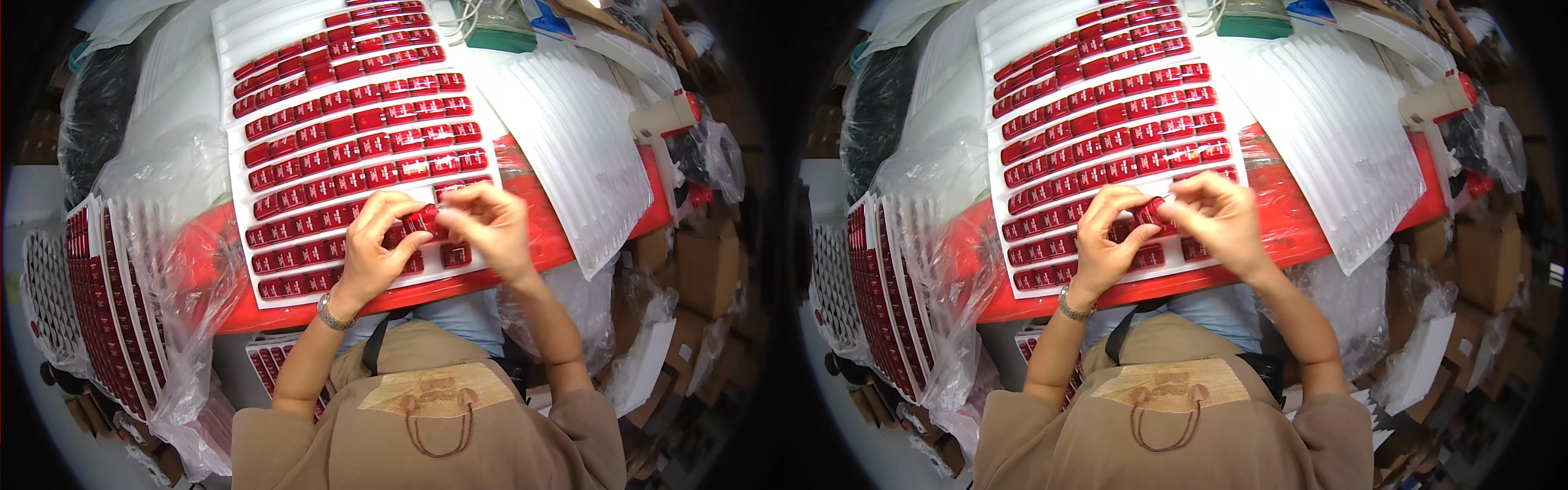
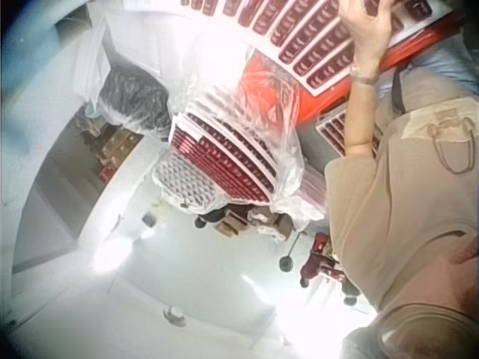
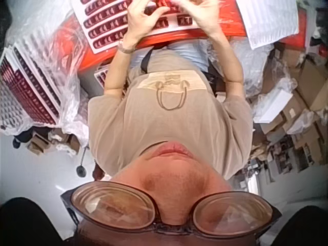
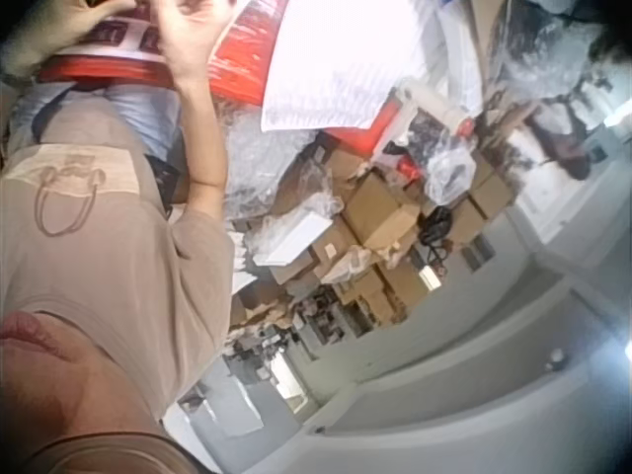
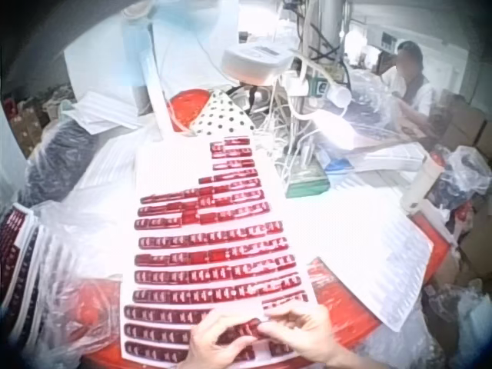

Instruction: Sorting small red components into compartments of a white tray at a factory workstation.

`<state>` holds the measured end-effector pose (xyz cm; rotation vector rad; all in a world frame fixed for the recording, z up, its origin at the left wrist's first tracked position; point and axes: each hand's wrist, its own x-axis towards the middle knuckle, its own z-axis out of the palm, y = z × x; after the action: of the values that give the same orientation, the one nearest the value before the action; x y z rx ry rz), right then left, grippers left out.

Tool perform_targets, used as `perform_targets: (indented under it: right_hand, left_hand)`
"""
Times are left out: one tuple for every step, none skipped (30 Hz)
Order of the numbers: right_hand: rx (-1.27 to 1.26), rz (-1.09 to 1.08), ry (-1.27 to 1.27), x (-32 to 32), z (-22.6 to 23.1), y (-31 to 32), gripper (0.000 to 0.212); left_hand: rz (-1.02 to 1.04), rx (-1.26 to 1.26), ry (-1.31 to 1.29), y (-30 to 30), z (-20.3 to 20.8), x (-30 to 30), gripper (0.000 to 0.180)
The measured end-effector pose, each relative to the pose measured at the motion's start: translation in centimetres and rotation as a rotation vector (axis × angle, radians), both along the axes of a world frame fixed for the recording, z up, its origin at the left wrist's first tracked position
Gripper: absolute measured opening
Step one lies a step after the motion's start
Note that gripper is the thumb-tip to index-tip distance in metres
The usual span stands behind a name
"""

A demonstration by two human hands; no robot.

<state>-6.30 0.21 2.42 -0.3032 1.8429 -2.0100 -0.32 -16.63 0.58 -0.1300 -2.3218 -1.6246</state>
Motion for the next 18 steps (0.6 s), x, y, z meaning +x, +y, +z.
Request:
perform_targets:
  right_hand:
    - [0.140,0.051,0.182,0.2,-0.5,-0.3,0.019]
    - [0.269,0.111,0.346,-0.2,-0.3,0.3,0.021]
    - [0.398,0.167,0.509,-1.0,0.3,1.0,0.023]
    - [0.380,0.024,0.519,-1.8,0.5,2.0,0.024]
    - [0.360,-0.117,0.527,-3.0,0.8,3.9,0.026]
    - [0.743,-0.240,0.556,-4.6,1.9,6.9,0.027]
    - [1.002,-0.356,0.523,-6.2,2.3,9.6,0.026]
    - [1.206,-0.367,0.786,-7.4,1.8,12.5,0.025]
    - [1.401,-0.371,1.054,-8.2,0.9,15.0,0.024]
    - [1.397,-0.368,1.056,-8.5,0.0,16.5,0.024]
    - [1.461,-0.252,0.916,-8.4,-0.8,17.8,0.024]
    - [1.509,-0.134,0.776,-8.4,-1.5,18.7,0.025]
    - [1.508,-0.131,0.780,-8.5,-1.9,19.6,0.025]
    - [1.439,-0.206,0.790,-8.5,-2.2,20.3,0.023]
    - [1.363,-0.279,0.795,-8.3,-2.5,20.6,0.021]
    - [1.351,-0.270,0.795,-7.9,-1.9,18.7,0.021]
    - [0.926,-0.419,0.588,-7.2,-1.5,16.2,0.020]
    - [0.500,-0.543,0.372,-6.3,-0.5,13.0,0.018]
  left_hand:
    - [-0.017,-0.021,0.064,0.3,-0.2,-0.1,0.032]
    - [-0.009,-0.046,0.058,0.4,-0.4,-0.2,0.031]
    - [-0.020,-0.040,0.061,0.2,-0.6,-0.6,0.031]
    - [0.013,-0.214,0.069,-0.4,-0.7,-0.9,0.031]
    - [0.048,-0.387,0.076,-0.9,-0.7,-1.4,0.030]
    - [0.050,-0.436,0.037,-1.3,-0.8,-1.6,0.029]
    - [0.052,-0.435,0.040,-1.1,-1.0,-1.9,0.029]
    - [0.008,-0.483,0.036,-0.6,-1.3,-2.3,0.028]
    - [-0.035,-0.532,0.030,-0.3,-1.5,-2.6,0.028]
    - [-0.022,-0.559,0.033,-0.2,-1.7,-2.6,0.028]
    - [-0.022,-0.557,0.031,-0.5,-1.4,-2.4,0.028]
    - [0.015,-0.552,0.025,-1.0,-0.7,-1.9,0.029]
    - [0.052,-0.545,0.022,-1.4,-0.4,-1.5,0.030]
    - [0.092,-0.550,-0.005,-2.3,-0.4,-0.9,0.031]
    - [0.108,-0.631,-0.085,-3.3,-0.1,-0.2,0.031]
    - [0.130,-0.643,-0.063,-4.3,-0.7,0.4,0.031]
    - [0.150,-0.655,-0.038,-4.8,-1.2,0.7,0.031]
    - [0.151,-0.644,-0.036,-4.7,-1.1,0.7,0.029]
